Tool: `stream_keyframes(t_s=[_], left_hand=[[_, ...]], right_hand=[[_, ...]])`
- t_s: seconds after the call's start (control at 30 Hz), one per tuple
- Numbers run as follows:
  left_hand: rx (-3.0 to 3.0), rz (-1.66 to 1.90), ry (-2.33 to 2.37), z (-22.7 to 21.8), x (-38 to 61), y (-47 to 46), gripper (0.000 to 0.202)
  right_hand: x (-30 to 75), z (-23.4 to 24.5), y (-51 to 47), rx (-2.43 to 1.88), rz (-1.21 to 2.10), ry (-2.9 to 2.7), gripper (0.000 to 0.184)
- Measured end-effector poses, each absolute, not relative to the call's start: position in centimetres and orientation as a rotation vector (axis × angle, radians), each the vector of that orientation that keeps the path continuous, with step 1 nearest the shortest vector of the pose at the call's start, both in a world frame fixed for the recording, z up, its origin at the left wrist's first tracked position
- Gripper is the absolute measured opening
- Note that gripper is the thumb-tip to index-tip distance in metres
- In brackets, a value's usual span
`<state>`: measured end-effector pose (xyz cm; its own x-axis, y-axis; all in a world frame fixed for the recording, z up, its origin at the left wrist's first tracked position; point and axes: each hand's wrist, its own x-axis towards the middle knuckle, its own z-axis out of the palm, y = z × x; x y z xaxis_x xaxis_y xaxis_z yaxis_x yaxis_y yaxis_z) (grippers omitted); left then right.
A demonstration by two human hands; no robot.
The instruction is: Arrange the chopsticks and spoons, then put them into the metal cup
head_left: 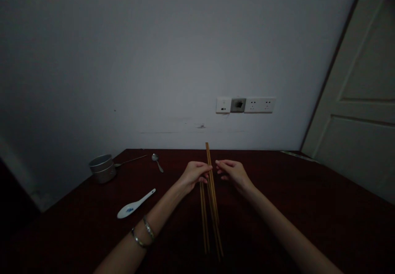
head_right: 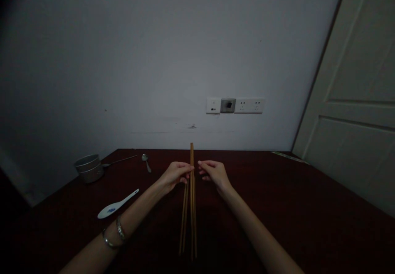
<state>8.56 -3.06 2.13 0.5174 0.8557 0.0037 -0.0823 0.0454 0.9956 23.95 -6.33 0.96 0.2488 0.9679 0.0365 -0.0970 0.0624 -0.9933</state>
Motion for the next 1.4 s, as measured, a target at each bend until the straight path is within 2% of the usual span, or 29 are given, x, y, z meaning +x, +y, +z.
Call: stream_keyframes(t_s=[0.37,0.8,1.23,1.4], left_hand=[[1.445,0.725,0.766,1.3,10.2,-4.9,0.019],[1.525,0.601,0.774,0.2,10.1,-4.5,0.026],[2.092,0.608,1.034,1.8,6.7,-2.5,0.023],[2.585,0.420,0.842,1.4,7.9,-4.9,0.018]], right_hand=[[24.5,1.4,-6.8,-1.205,1.112,-0.930,0.029],[25.2,0.3,-6.2,-1.301,1.103,-0.933,0.024],[25.5,-3.0,-5.2,-1.538,1.114,-0.956,0.021],[25.0,-3.5,-5.1,-1.629,1.116,-1.027,0.019]])
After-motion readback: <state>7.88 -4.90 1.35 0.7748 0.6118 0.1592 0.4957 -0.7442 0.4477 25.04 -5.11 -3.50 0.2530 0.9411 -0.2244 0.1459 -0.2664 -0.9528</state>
